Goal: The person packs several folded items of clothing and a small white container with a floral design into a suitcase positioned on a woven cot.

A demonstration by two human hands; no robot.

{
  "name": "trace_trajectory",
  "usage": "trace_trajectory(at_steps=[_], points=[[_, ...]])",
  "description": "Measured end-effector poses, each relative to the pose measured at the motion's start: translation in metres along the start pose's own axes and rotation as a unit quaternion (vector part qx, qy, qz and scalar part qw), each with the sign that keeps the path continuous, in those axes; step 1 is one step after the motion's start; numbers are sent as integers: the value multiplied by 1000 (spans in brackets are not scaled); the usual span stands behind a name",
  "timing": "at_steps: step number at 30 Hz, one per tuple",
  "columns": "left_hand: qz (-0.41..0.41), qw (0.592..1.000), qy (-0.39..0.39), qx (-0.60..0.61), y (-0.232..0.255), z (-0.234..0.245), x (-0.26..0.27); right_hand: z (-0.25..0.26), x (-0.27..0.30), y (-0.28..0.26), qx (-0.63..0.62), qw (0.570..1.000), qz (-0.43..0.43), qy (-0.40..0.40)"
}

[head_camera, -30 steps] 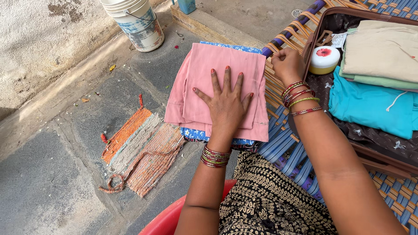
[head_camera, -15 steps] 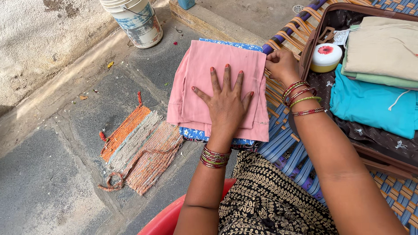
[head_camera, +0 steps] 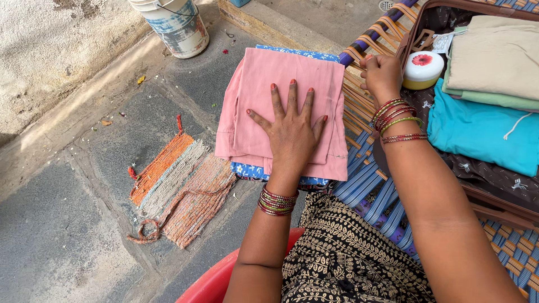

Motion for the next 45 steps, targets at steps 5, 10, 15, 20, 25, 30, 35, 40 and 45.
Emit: trace_trajectory(at_steps=[5, 10, 15, 20, 25, 30, 35, 40, 45], points=[[-5, 1000, 8, -2, 0, 1, -1, -4, -12, 12, -143, 987, 0, -78], [-6, 1000, 12, -4, 0, 0, 0, -3, -9, 8, -150, 985, 21, -86], [-5, 1000, 4, -1, 0, 2, -1, -9, 6, -8, -99, 986, 97, -98], [-3, 1000, 3, -2, 0, 0, 0, -36, 18, -14, 107, 876, 439, -167], [-7, 1000, 16, -3, 0, 0, 1, -32, 9, -7, 1, 921, 374, -105], [-1, 1000, 11, 6, 1, 0, 0, -25, 20, -20, 84, 934, 332, -100], [-6, 1000, 5, 5, 2, -2, 1, -23, 29, -21, 186, 972, 107, -93], [-10, 1000, 5, 10, 4, -3, 0, -12, 35, -24, 127, 961, 240, -49], [-33, 999, -30, -13, 24, -5, 10, -9, 35, -14, 156, 955, 222, -121]])
Point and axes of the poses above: each hand's wrist, its own x-axis away from the middle knuckle, its own z-axis out of the back of the hand, y = z × x, the point moved 3 cm from there along -x, towards the middle knuckle, and after that the axes turned 5 degrees about x, right-handed, at the moved point
